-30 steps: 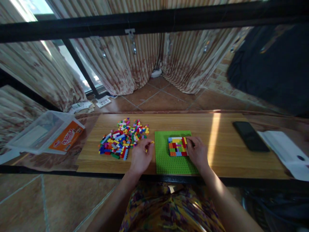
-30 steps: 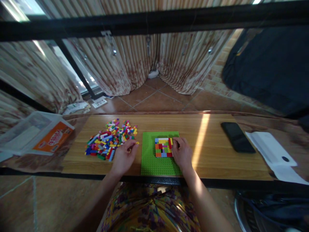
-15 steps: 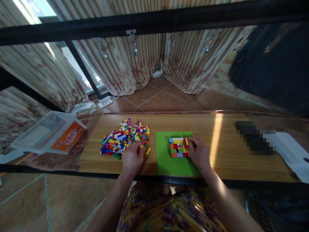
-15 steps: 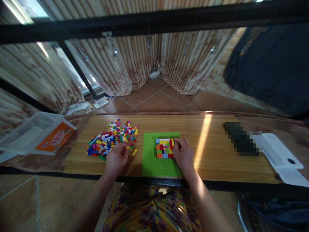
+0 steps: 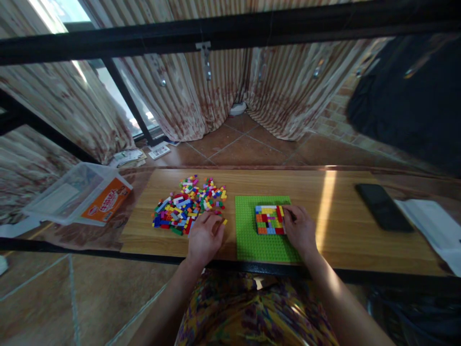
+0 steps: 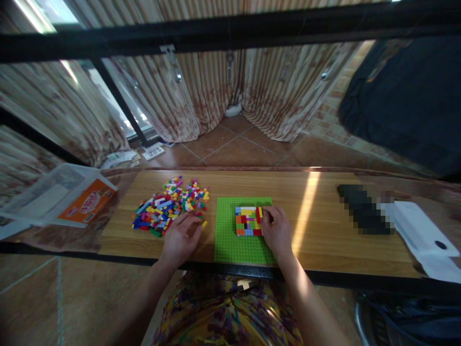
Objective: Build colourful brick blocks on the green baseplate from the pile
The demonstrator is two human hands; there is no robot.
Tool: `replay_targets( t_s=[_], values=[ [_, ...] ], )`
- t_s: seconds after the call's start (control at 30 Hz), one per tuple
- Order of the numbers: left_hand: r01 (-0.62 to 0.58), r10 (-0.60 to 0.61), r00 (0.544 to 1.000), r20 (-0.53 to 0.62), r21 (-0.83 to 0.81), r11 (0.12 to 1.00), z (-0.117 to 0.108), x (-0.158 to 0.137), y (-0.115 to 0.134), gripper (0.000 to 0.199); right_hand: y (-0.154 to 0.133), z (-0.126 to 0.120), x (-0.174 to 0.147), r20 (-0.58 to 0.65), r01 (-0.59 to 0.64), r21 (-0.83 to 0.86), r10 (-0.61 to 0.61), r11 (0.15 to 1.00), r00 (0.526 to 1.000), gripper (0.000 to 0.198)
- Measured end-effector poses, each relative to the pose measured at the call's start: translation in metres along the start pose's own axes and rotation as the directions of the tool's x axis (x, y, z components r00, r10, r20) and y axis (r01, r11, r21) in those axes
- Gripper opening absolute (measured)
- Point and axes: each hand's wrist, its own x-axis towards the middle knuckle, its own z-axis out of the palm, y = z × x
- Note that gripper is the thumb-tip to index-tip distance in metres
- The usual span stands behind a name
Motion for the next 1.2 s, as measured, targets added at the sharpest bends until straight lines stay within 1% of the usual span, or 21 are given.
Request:
replay_targets(
  t_s=[0.07, 0.17, 0.23, 0.33, 0.57, 0.73, 0.83, 0.93, 1.07, 1.2],
  values=[
    [0.002, -0.006, 0.998, 0.056, 0.071, 0.997, 0.005, -0.002, 0.007, 0.01, 0.001, 0.0, 0.0, 0.0, -0.003, -0.001, 0.003, 1.0, 1.0, 0.031],
    [0.018, -0.046, 0.987, 0.151, 0.179, 0.984, 0.008, 0.0, 0.015, 0.011, 0.002, 0.001, 0.0, -0.004, -0.001, 0.012, 0.001, 1.0, 1.0, 0.03],
    [0.025, -0.068, 0.977, 0.2, 0.209, 0.978, 0.009, 0.002, 0.02, 0.014, 0.002, 0.001, 0.0, -0.006, 0.002, 0.021, -0.002, 1.0, 1.0, 0.03],
    [0.041, -0.085, 0.969, 0.23, 0.189, 0.981, 0.009, 0.004, 0.026, 0.015, 0.001, 0.002, 0.0, -0.013, 0.008, 0.018, -0.008, 1.0, 1.0, 0.03],
    [0.07, -0.088, 0.972, 0.216, 0.091, 0.993, 0.014, -0.001, 0.035, 0.017, 0.002, 0.002, 0.0, -0.016, 0.014, 0.016, -0.013, 1.0, 1.0, 0.031],
    [0.091, -0.117, 0.978, 0.176, 0.15, 0.985, 0.012, -0.004, 0.025, 0.018, 0.004, 0.002, 0.0, -0.003, 0.013, 0.011, -0.013, 1.0, 1.0, 0.032],
    [0.138, -0.165, 0.978, 0.128, 0.195, 0.971, 0.009, -0.004, 0.014, 0.019, 0.005, 0.001, -0.001, -0.003, 0.018, 0.013, -0.018, 1.0, 1.0, 0.031],
    [0.19, -0.206, 0.976, 0.07, 0.181, 0.965, 0.005, -0.002, 0.005, 0.021, 0.005, 0.001, -0.001, -0.001, 0.023, 0.005, -0.023, 1.0, 1.0, 0.032],
    [0.235, -0.234, 0.972, -0.024, 0.148, 0.961, -0.008, 0.006, -0.008, 0.024, 0.005, 0.0, -0.002, 0.0, 0.014, -0.002, -0.014, 1.0, 1.0, 0.031],
    [0.316, -0.284, 0.946, -0.158, 0.247, 0.916, -0.027, 0.023, -0.029, 0.027, 0.005, 0.0, -0.002, 0.007, 0.014, -0.009, -0.014, 1.0, 1.0, 0.031]
  ],
)
